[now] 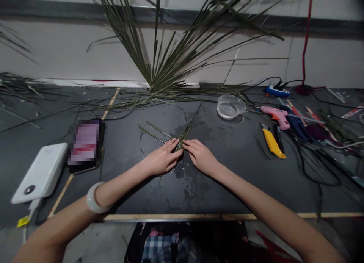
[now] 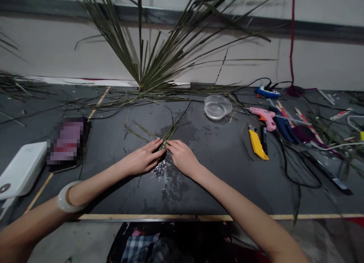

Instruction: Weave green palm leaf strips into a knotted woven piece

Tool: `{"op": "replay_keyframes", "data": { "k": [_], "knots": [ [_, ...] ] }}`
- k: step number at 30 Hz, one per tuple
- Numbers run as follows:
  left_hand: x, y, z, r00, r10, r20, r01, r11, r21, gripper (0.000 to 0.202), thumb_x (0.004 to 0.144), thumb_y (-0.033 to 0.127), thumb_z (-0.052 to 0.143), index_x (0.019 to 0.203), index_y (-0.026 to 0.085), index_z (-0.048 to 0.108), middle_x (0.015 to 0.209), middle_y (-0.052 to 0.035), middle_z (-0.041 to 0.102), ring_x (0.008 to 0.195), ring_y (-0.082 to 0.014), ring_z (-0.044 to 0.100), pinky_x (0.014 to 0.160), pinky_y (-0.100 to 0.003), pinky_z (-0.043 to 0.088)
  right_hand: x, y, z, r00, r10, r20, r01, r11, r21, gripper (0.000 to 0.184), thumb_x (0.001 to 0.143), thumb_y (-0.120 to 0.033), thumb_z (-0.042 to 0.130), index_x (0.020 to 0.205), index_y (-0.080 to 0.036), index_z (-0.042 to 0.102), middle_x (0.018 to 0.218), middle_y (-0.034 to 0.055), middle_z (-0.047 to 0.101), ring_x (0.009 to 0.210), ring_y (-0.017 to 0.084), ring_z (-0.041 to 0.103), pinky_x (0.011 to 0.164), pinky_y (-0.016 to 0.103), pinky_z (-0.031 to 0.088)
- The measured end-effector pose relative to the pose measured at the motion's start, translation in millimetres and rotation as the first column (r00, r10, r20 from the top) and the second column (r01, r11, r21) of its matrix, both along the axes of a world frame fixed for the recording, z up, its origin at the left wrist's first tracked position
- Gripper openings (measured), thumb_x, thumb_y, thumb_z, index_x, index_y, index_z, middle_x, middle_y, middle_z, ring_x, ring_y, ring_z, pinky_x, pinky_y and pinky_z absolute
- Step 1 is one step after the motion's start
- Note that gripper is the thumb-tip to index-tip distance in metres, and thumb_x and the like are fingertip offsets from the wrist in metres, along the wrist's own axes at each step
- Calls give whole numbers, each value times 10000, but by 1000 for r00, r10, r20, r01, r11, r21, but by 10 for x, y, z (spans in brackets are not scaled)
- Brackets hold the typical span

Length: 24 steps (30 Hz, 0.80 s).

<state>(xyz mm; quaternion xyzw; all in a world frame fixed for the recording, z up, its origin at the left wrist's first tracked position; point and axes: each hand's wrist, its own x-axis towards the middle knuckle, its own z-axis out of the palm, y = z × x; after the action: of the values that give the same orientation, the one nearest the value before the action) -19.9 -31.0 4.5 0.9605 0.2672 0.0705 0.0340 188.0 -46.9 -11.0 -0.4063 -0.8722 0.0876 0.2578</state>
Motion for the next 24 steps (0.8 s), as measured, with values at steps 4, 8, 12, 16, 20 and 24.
{"op": "replay_keyframes", "data": {
  "k": [4, 8, 12, 16, 20, 24],
  "knots": [
    [-11, 14, -1, 1000, -14, 27, 14, 1000, 4, 276, 900, 202, 420, 1148, 121, 510, 1399, -194, 425, 1363, -287, 313, 1082, -448, 375, -4, -2, -9, 998, -26, -55, 24, 999, -31, 351, 892, -101, 399, 1163, -137, 620, 1189, 152, 625, 1114, 247, 558, 965, 476, 481],
    [-17, 17, -1, 998, 29, 53, -27, 999, -30, 292, 926, 246, 387, 1165, 101, 471, 1381, -204, 445, 1358, -266, 327, 1080, -426, 385, -10, -5, 10, 996, -47, -77, 44, 998, -41, 394, 896, -100, 383, 1246, -137, 560, 1288, 154, 562, 1154, 249, 535, 984, 493, 460],
    [-21, 7, 29, 993, 75, 89, -68, 994, -82, 443, 926, 275, 383, 1298, 39, 341, 1349, -234, 468, 1332, -269, 371, 1049, -396, 424, -11, -4, 23, 998, -19, -59, 17, 999, -43, 393, 890, -82, 383, 1224, -141, 581, 1254, 139, 591, 1117, 242, 545, 971, 472, 476],
    [-24, 5, 57, 993, 62, 97, -51, 993, -105, 431, 930, 264, 381, 1300, 44, 354, 1351, -229, 466, 1329, -272, 376, 1044, -395, 430, -9, -3, 12, 998, -26, -64, 23, 999, -39, 374, 891, -90, 398, 1204, -126, 599, 1210, 150, 616, 1104, 252, 547, 965, 474, 480],
    [-28, 20, 50, 997, 10, 78, -4, 997, -76, 337, 935, 247, 378, 1223, 86, 450, 1371, -208, 452, 1354, -280, 330, 1067, -433, 400, -8, 0, 1, 998, -23, -58, 21, 999, -38, 379, 889, -88, 399, 1202, -150, 603, 1217, 138, 614, 1102, 250, 544, 963, 486, 480],
    [-26, 29, 35, 997, -12, 71, 14, 999, -39, 275, 937, 231, 379, 1119, 92, 531, 1354, -213, 465, 1356, -285, 326, 1078, -429, 386, -9, 12, 13, 1000, -17, -4, 16, 999, -35, 377, 872, -70, 409, 1185, -128, 611, 1235, 148, 601, 1095, 253, 536, 961, 476, 481]
  ]
}}
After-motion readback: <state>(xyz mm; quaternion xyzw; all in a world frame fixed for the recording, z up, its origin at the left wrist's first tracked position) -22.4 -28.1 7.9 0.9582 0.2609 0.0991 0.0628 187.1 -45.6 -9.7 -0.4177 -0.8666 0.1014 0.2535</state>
